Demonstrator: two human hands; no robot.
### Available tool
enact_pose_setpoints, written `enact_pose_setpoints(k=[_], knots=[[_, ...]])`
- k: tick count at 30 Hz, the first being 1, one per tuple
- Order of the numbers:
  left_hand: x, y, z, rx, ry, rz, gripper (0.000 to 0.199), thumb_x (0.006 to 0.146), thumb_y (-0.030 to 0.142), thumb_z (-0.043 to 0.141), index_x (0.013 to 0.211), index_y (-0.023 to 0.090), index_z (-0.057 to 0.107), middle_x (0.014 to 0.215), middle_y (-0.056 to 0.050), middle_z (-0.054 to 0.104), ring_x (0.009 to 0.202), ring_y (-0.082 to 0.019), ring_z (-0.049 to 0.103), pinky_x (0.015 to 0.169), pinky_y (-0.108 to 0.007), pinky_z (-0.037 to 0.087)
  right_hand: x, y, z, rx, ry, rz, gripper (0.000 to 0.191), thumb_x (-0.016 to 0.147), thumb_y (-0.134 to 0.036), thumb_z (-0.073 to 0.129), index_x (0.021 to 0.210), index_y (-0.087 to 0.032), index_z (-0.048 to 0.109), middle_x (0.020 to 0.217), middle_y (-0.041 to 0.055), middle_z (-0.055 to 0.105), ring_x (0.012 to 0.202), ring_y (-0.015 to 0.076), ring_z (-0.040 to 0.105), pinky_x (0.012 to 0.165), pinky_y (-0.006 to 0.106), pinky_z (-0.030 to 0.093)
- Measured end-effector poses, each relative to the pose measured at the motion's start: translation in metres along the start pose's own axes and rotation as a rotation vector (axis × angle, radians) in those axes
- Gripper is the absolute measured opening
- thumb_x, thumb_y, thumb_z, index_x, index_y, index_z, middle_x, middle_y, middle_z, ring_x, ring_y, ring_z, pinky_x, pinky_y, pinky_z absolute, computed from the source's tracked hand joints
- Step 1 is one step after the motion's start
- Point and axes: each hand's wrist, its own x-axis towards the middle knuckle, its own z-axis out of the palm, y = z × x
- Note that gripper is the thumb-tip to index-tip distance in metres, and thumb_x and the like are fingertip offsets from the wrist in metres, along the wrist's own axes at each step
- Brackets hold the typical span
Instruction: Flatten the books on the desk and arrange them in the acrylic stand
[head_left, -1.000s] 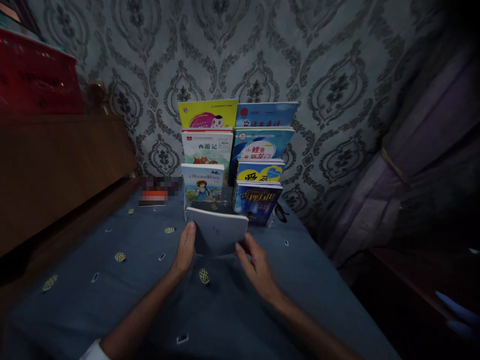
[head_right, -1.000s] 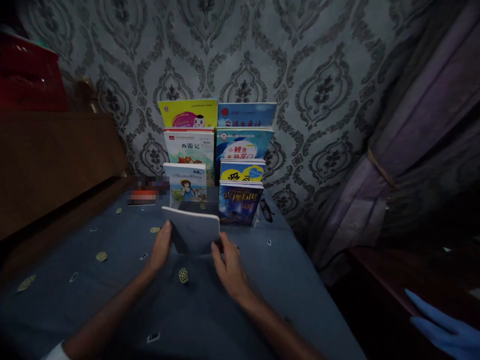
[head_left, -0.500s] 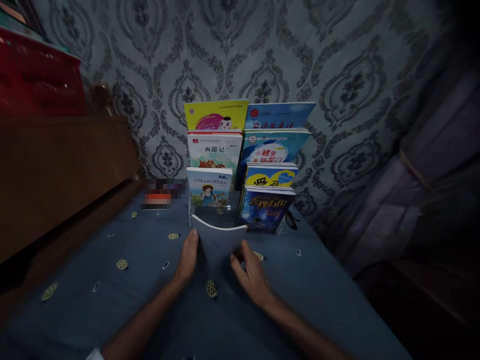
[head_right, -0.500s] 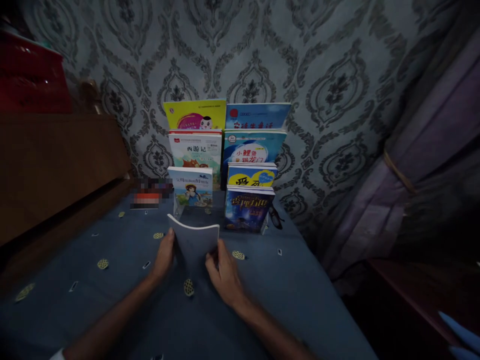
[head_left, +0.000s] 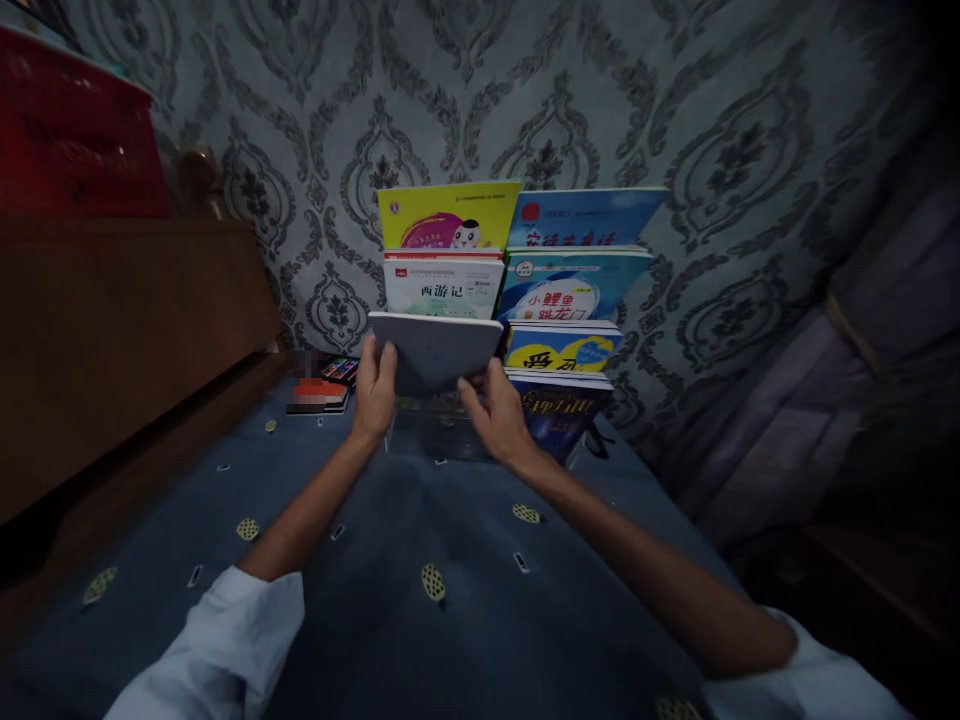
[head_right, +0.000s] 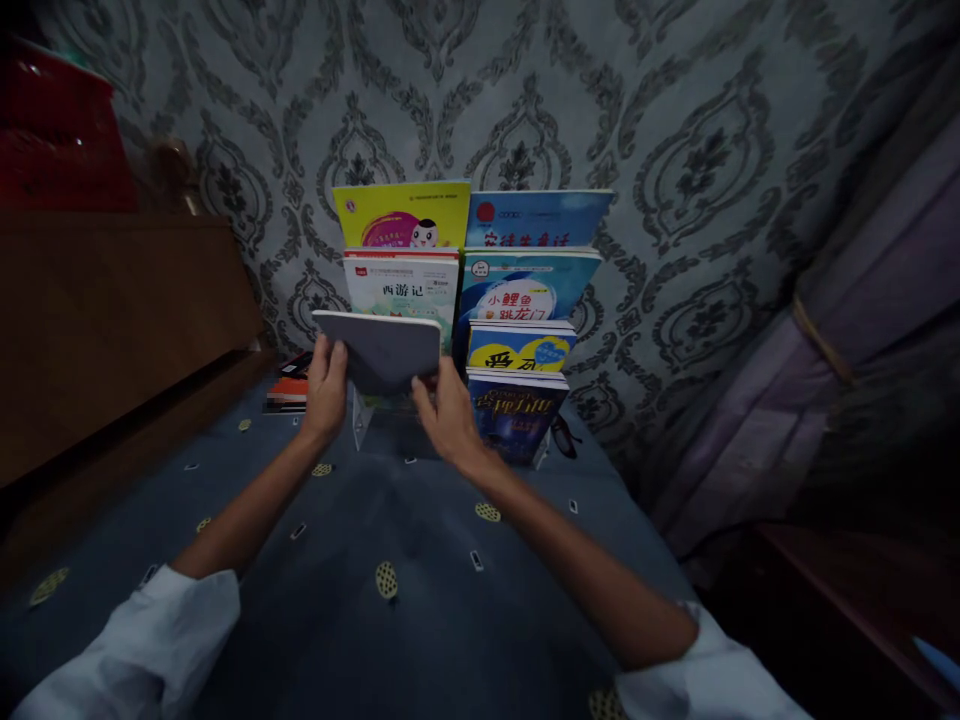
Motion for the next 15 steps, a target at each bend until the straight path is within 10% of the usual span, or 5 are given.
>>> enact_pose_setpoints(k=[5,15], knots=[[0.018,0.002,0.004,0.013,-0.093,0.224,0.048,0.099,0.062,0.042,0.113,0.020,0.060,0.111,-0.007,0.065,0.118,-0.021,0.058,0.105,-0.033,0.043,0.016,0.014,0.002,-0.040,0.042,-0.025,0.008,0.096,-0.033,0.045,0.094,-0.026,0.042,0.088,0.0043,0.058,0.083,0.0222,0.061,0.079,0.040,0.052],[0.022,-0.027,-0.001,0.177,-0.101,0.191,0.028,0.102,0.042,0.044,0.085,0.021,0.051,0.081,0.000,0.053,0.083,-0.018,0.054,0.086,-0.030,0.044,0.011,0.041,0.016,-0.139,-0.069,0.033,0.006,0.095,-0.030,0.046,0.091,-0.025,0.044,0.088,0.0048,0.055,0.085,0.0238,0.058,0.080,0.040,0.051]])
